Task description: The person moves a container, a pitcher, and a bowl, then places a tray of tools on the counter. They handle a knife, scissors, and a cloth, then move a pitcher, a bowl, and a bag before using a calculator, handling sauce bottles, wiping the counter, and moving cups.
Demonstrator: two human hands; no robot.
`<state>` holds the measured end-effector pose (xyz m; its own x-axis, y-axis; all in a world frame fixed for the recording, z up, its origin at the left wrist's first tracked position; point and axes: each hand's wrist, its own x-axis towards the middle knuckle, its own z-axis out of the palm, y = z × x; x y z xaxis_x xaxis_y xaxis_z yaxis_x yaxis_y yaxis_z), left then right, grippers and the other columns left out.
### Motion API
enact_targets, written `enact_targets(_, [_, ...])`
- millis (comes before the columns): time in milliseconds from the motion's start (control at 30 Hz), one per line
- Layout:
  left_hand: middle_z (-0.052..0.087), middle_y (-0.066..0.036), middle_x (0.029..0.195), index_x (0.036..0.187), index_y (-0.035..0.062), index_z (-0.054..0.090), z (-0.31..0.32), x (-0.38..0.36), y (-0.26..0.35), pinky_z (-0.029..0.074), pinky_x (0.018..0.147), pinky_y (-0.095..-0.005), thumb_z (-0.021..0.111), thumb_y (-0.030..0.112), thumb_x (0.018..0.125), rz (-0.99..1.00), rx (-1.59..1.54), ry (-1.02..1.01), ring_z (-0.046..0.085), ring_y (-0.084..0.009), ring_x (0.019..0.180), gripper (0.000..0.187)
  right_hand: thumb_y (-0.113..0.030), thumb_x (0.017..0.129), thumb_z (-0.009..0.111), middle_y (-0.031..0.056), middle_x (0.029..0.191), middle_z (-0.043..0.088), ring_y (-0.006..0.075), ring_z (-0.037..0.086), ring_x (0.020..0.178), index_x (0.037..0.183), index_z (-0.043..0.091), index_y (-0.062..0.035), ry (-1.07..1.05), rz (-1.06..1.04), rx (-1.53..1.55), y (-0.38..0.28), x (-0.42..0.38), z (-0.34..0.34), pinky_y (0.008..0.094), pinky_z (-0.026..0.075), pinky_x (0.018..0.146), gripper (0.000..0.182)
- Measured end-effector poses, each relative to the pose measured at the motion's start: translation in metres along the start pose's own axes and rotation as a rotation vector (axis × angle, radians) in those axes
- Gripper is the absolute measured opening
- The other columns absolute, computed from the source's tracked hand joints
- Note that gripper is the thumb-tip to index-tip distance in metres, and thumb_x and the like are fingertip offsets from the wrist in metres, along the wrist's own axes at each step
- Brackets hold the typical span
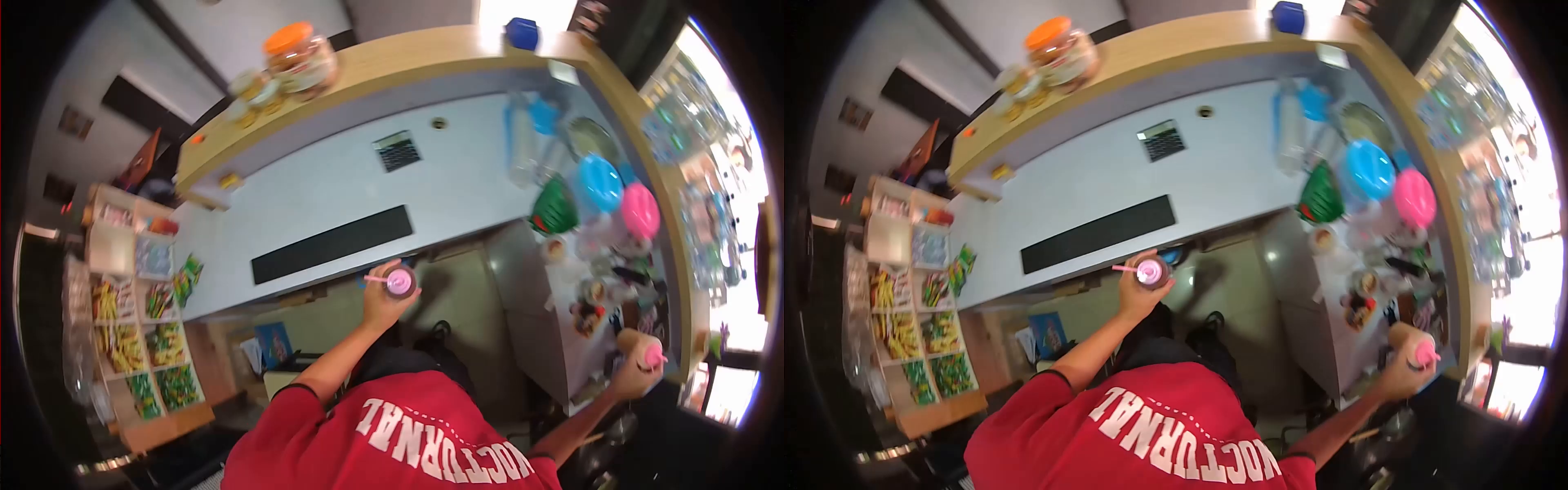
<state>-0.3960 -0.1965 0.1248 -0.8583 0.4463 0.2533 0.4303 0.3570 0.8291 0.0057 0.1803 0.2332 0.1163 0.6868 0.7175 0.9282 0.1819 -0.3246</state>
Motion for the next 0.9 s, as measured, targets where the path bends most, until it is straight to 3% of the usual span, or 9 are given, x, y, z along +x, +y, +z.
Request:
enact_targets(133, [0.07,-0.013,0.118,0.128,0.0014,0.06,-0.044,0.039,-0.055,0.053,0.097,-0.0381,0.094,0.019,0.074,-0.152,-0.066,0.291,0.068,-0.0241,0.109,0.066,-0.024,0.079,0.092,0.0169,0.121,0.071,0.0268,0.071,0.107,0.131,0.063,-0.0003,-0.25,-0.051,0.257,-0.088,-0.016,-0.024,0.0413,0.061,0.084,0.064])
enact_targets(167, [0.071,-0.013,0.116,0.127,0.0007,0.06,-0.058,0.049,-0.075,0.053,0.096,-0.0382,0.094,0.019,0.074,-0.19,-0.041,0.355,0.069,-0.0238,0.107,0.065,-0.016,0.077,0.092,0.0133,0.122,0.069,0.0218,0.068,0.112,0.133,0.061,-0.0005,-0.416,0.003,0.471,-0.111,-0.028,-0.023,0.0353,0.061,0.08,0.066])
enact_targets(233, [0.073,-0.014,0.111,0.12,-0.0013,0.062,-0.09,0.075,-0.119,0.055,0.092,-0.0386,0.094,0.021,0.075,-0.2,0.034,0.431,0.071,-0.0251,0.104,0.06,-0.012,0.074,0.093,0.0114,0.126,0.067,0.0211,0.066,0.114,0.134,0.059,-0.0014,-0.548,-0.207,0.64,-0.178,-0.061,-0.025,0.0328,0.059,0.083,0.071])
enact_targets(333, [0.073,-0.019,0.116,0.126,-0.0008,0.062,-0.145,0.112,-0.172,0.055,0.093,-0.0424,0.093,0.022,0.073,-0.363,0.039,0.447,0.071,-0.0334,0.109,0.065,-0.009,0.072,0.094,0.0089,0.128,0.065,0.0206,0.064,0.116,0.134,0.059,-0.003,-0.846,-0.199,0.831,-0.295,-0.129,-0.03,0.0338,0.059,0.085,0.072])
enact_targets(500, [0.072,-0.02,0.119,0.126,0.0001,0.062,-0.224,0.192,-0.274,0.055,0.095,-0.0431,0.092,0.019,0.075,-0.311,0.023,0.504,0.07,-0.0354,0.112,0.062,-0.012,0.071,0.095,0.0076,0.126,0.065,0.019,0.063,0.116,0.131,0.06,-0.0047,-1.226,-0.3,0.984,-0.479,-0.246,-0.015,0.0346,0.058,0.085,0.07])
enact_targets(567, [0.072,-0.021,0.117,0.124,0.0004,0.061,-0.25,0.22,-0.307,0.055,0.093,-0.0441,0.092,0.019,0.075,-0.279,-0.001,0.505,0.07,-0.0377,0.11,0.061,-0.011,0.072,0.094,0.0092,0.131,0.063,0.0221,0.064,0.118,0.134,0.06,-0.005,-1.306,-0.336,1.036,-0.547,-0.297,-0.005,0.0361,0.058,0.087,0.072])
enact_targets(667, [0.074,-0.02,0.108,0.122,0.0016,0.06,-0.286,0.269,-0.374,0.056,0.088,-0.0446,0.092,0.021,0.075,-0.275,0.08,0.561,0.072,-0.0383,0.104,0.061,-0.009,0.074,0.092,0.0124,0.133,0.06,0.0286,0.064,0.12,0.138,0.059,-0.0031,-1.322,-0.6,1.034,-0.678,-0.38,0.007,0.0404,0.061,0.09,0.072])
enact_targets(800, [0.071,-0.024,0.11,0.123,-0.0015,0.056,-0.315,0.301,-0.401,0.054,0.088,-0.0471,0.094,0.023,0.073,-0.153,0.003,0.609,0.068,-0.0437,0.106,0.068,-0.008,0.075,0.09,0.0135,0.131,0.06,0.0311,0.065,0.119,0.137,0.059,-0.0017,-1.336,-0.707,1.092,-0.772,-0.449,0.033,0.0419,0.063,0.089,0.07])
enact_targets(900, [0.071,-0.025,0.108,0.124,-0.0018,0.055,-0.332,0.316,-0.407,0.054,0.089,-0.0489,0.094,0.023,0.073,-0.24,-0.016,0.606,0.067,-0.0455,0.104,0.069,-0.007,0.074,0.091,0.0147,0.131,0.06,0.0319,0.066,0.116,0.136,0.06,-0.0013,-1.359,-0.713,1.068,-0.823,-0.486,0.045,0.0412,0.065,0.086,0.069])
